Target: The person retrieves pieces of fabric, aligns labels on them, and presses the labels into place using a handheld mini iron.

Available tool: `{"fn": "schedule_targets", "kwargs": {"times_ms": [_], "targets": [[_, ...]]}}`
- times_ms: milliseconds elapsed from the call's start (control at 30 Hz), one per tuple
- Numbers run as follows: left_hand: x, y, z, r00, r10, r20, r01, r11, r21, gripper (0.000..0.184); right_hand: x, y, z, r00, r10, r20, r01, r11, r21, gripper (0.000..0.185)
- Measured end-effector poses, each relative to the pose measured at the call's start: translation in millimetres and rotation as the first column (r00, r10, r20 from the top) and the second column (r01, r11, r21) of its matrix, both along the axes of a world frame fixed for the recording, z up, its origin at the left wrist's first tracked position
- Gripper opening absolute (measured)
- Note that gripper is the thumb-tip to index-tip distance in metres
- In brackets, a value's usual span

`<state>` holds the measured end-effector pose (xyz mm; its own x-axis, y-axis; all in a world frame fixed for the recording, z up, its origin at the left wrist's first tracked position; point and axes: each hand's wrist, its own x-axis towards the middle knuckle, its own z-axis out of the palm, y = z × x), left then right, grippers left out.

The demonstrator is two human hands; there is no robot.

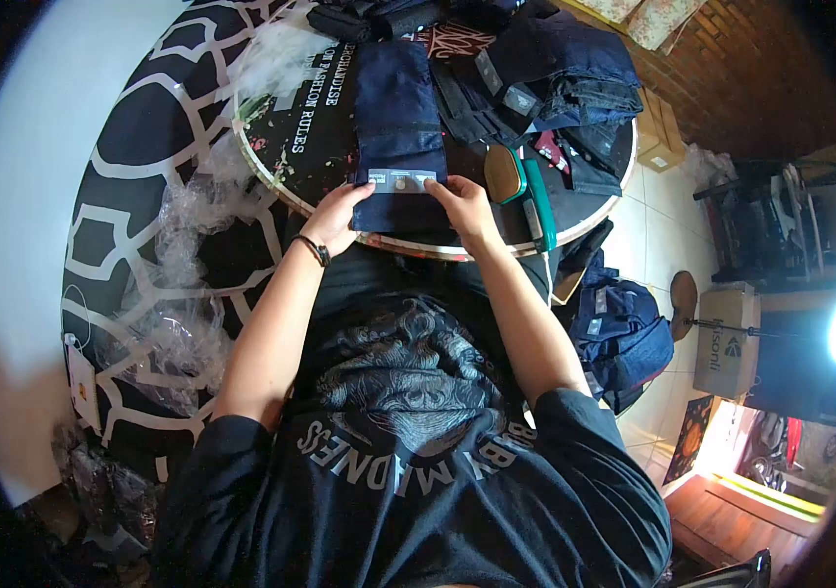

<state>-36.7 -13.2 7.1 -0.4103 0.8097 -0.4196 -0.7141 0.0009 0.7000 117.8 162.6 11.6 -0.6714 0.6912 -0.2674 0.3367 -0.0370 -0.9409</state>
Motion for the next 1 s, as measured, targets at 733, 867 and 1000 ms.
{"fn": "schedule_targets", "kwargs": {"times_ms": [733, 867, 1000], "targets": [[-10, -2, 6, 0.947, -0.010, 0.322, 0.023, 0.999, -0.035, 0.024, 2, 1, -3, 0.981, -0.057, -0.183, -0.012, 0.934, -0.358, 0.016], [-11, -1, 6, 0.946, -0.008, 0.325, 0.027, 0.998, -0.052, 0.025, 3, 2, 1, 0.990, -0.040, -0.139, -0.014, 0.930, -0.366, 0.017], [-9, 8, 17, 0.934, 0.065, 0.351, -0.026, 0.993, -0.113, 0.022, 3, 4, 3, 0.998, -0.016, -0.058, -0.008, 0.922, -0.387, 0.015]]}}
